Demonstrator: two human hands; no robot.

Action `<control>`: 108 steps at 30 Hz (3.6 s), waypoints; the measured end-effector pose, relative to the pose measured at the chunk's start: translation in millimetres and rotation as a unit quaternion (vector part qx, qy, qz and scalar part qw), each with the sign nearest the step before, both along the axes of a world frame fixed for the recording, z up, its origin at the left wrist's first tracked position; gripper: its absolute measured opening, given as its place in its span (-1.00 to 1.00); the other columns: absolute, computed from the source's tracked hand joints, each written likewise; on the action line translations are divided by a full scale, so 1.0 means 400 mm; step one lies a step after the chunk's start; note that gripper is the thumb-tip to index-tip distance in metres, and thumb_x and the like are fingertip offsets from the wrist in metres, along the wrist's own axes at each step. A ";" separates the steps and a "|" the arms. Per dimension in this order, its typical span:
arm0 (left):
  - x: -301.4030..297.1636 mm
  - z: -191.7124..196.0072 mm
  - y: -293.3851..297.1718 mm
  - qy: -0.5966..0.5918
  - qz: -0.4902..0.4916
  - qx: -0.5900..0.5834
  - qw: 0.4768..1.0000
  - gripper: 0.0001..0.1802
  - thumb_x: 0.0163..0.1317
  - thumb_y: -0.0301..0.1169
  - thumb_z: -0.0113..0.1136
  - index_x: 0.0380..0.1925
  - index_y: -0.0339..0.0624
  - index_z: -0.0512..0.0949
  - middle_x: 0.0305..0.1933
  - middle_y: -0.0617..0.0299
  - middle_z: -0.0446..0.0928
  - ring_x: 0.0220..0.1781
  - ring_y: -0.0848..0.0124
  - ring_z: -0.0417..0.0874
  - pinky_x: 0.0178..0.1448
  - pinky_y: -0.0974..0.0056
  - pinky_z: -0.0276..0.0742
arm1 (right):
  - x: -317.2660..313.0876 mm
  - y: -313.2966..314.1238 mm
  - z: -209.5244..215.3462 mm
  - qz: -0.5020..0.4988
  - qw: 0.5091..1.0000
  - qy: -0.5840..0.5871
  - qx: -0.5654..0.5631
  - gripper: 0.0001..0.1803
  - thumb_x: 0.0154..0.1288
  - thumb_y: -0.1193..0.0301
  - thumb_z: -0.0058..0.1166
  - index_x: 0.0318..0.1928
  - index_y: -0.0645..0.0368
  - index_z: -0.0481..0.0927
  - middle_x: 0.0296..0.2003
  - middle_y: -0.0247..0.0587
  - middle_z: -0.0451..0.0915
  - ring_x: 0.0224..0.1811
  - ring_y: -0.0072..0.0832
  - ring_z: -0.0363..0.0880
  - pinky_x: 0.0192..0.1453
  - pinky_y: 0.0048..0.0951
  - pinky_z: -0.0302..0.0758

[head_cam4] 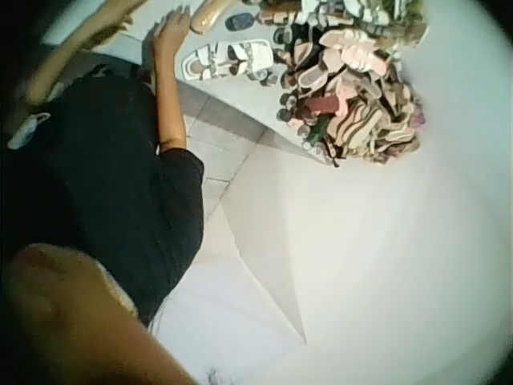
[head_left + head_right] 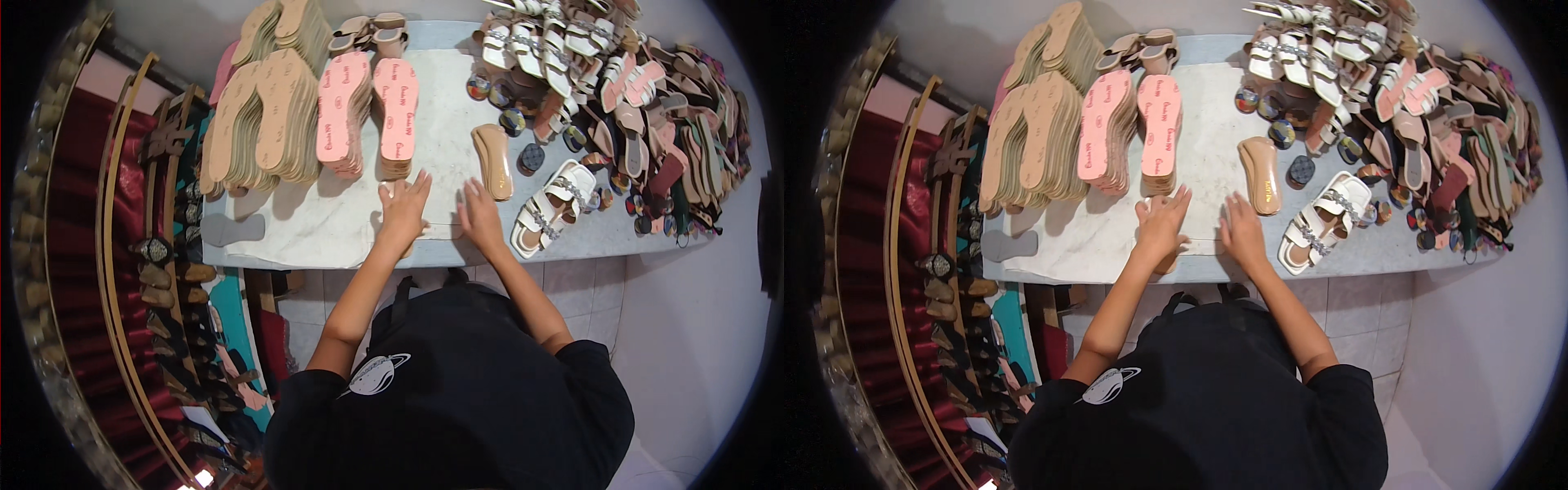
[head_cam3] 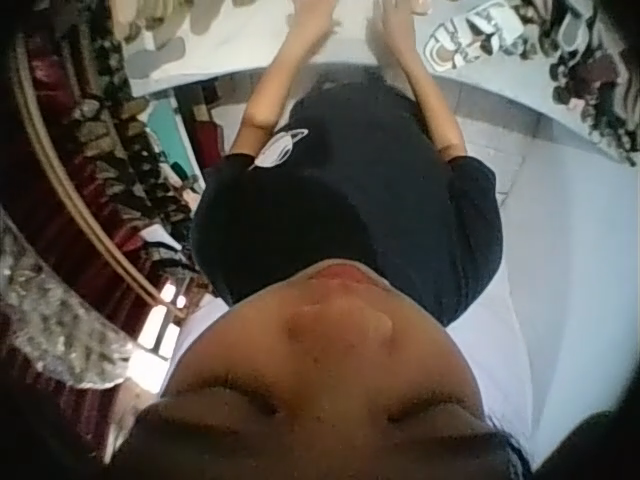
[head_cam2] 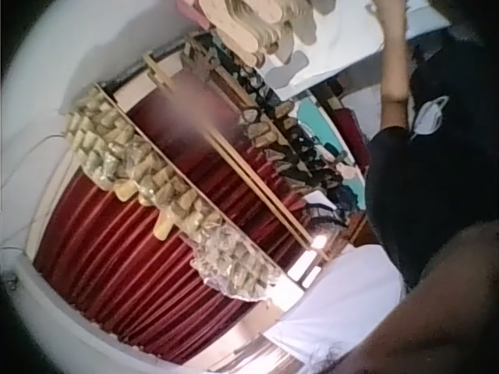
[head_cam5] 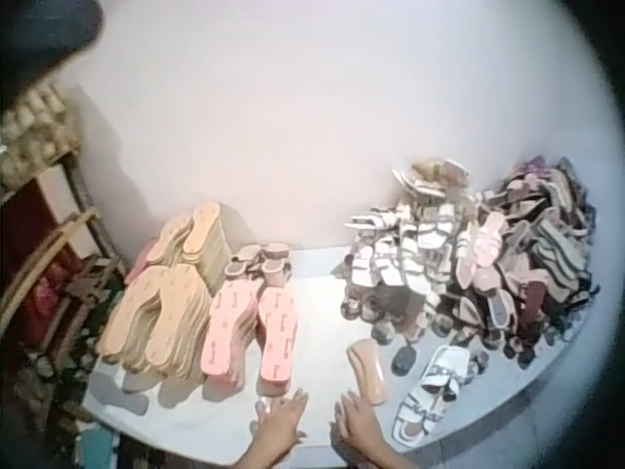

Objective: Inspecting and preparing shoe insoles at a manufacturing table.

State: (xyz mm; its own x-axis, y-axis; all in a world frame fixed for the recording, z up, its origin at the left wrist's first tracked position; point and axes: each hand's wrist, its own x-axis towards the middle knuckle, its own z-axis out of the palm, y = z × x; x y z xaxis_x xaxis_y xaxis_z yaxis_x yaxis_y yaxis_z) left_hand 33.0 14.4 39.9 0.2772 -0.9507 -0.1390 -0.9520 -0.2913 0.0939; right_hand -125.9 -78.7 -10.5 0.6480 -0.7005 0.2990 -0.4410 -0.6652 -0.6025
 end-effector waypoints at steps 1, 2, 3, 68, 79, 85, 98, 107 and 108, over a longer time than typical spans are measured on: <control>-0.010 0.011 -0.031 0.032 -0.034 -0.038 0.998 0.06 -0.37 -0.24 0.47 0.27 -0.01 0.17 0.37 0.36 0.14 0.16 0.20 0.30 0.07 -0.07 0.11 | -0.022 -0.022 0.002 -0.008 1.000 0.000 -0.002 -0.51 0.11 0.45 0.04 0.08 0.32 0.35 0.10 0.07 0.34 0.13 -0.05 0.32 0.17 -0.11 0.29; -0.025 0.017 -0.056 0.064 -0.067 -0.075 0.993 0.04 -0.33 -0.24 0.45 0.27 -0.01 0.16 0.37 0.35 0.14 0.15 0.21 0.30 0.07 -0.08 0.10 | -0.045 -0.042 0.003 -0.021 1.000 0.007 -0.023 -0.55 0.10 0.50 0.03 0.05 0.33 0.37 0.07 0.09 0.36 0.09 -0.05 0.35 0.14 -0.16 0.31; -0.040 0.010 -0.078 0.057 -0.100 -0.089 0.989 -0.03 -0.22 -0.19 0.39 0.27 -0.02 0.16 0.37 0.35 0.14 0.15 0.21 0.30 0.07 -0.10 0.11 | -0.065 -0.060 0.006 -0.034 0.998 0.013 -0.045 -0.58 0.09 0.56 0.02 0.03 0.33 0.39 0.05 0.11 0.38 0.05 -0.04 0.38 0.12 -0.21 0.34; -0.154 -0.043 -0.430 0.782 0.223 -0.050 0.580 -0.83 0.27 -0.26 0.04 -0.38 -0.10 0.48 -0.43 0.32 0.50 -0.35 0.57 0.48 -0.28 0.47 0.37 | -0.142 -0.112 -0.024 -0.079 0.960 -0.158 0.218 -0.60 0.38 0.33 -0.21 0.05 0.42 0.21 -0.02 0.24 0.33 0.04 -0.07 0.39 0.04 -0.28 0.37; -0.144 -0.025 -0.254 0.638 0.135 -0.190 0.734 -0.77 0.24 -0.31 0.13 -0.46 -0.26 0.53 -0.46 0.33 0.50 -0.45 0.63 0.46 -0.38 0.51 0.38 | -0.120 -0.115 0.015 -0.064 0.897 -0.263 0.349 -0.76 0.32 0.36 -0.04 -0.13 0.28 0.41 -0.29 -0.22 0.49 -0.33 -0.60 0.46 -0.24 -0.59 0.42; -0.115 -0.026 -0.108 0.621 0.140 -0.195 0.746 -0.80 0.22 -0.36 0.15 -0.32 -0.31 0.53 -0.40 0.31 0.52 -0.42 0.65 0.49 -0.35 0.52 0.41 | -0.039 -0.091 0.050 0.038 0.838 -0.327 0.436 -0.86 0.29 0.41 0.03 -0.34 0.23 0.46 -0.48 -0.47 0.49 -0.43 -0.76 0.40 -0.35 -0.69 0.31; -0.050 -0.142 0.293 0.658 0.305 -0.262 0.637 -0.62 0.10 -0.63 0.17 -0.05 -0.44 0.38 -0.16 0.13 0.52 -0.16 0.47 0.56 -0.09 0.43 0.49 | 0.188 0.061 -0.037 0.099 0.820 -0.225 0.518 -0.81 0.24 0.39 0.09 -0.27 0.28 0.52 -0.47 -0.44 0.51 -0.43 -0.74 0.40 -0.32 -0.68 0.34; -0.029 -0.184 0.313 0.589 0.287 -0.263 0.708 -0.54 0.10 -0.63 0.17 0.04 -0.46 0.34 -0.10 0.10 0.50 -0.17 0.49 0.57 -0.06 0.43 0.50 | 0.236 0.075 -0.059 0.061 0.874 -0.183 0.446 -0.77 0.23 0.36 0.09 -0.30 0.32 0.57 -0.54 -0.40 0.53 -0.53 -0.74 0.41 -0.45 -0.65 0.36; -0.029 -0.179 0.309 0.591 0.285 -0.262 0.707 -0.54 0.10 -0.63 0.17 0.04 -0.46 0.34 -0.10 0.10 0.50 -0.17 0.49 0.57 -0.06 0.43 0.50 | 0.234 0.076 -0.056 0.047 0.880 -0.185 0.434 -0.77 0.23 0.36 0.09 -0.30 0.33 0.57 -0.54 -0.39 0.53 -0.53 -0.73 0.41 -0.45 -0.65 0.36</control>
State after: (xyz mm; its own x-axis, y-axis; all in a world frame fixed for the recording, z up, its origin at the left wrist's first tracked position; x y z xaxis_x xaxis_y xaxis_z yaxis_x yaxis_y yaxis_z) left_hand 21.5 137.8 -31.6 0.6209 -0.7379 -0.2645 0.1409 -0.2268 0.9637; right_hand -32.2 -48.2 -33.0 0.6859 -0.7178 -0.1194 -0.0744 0.0940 -0.9928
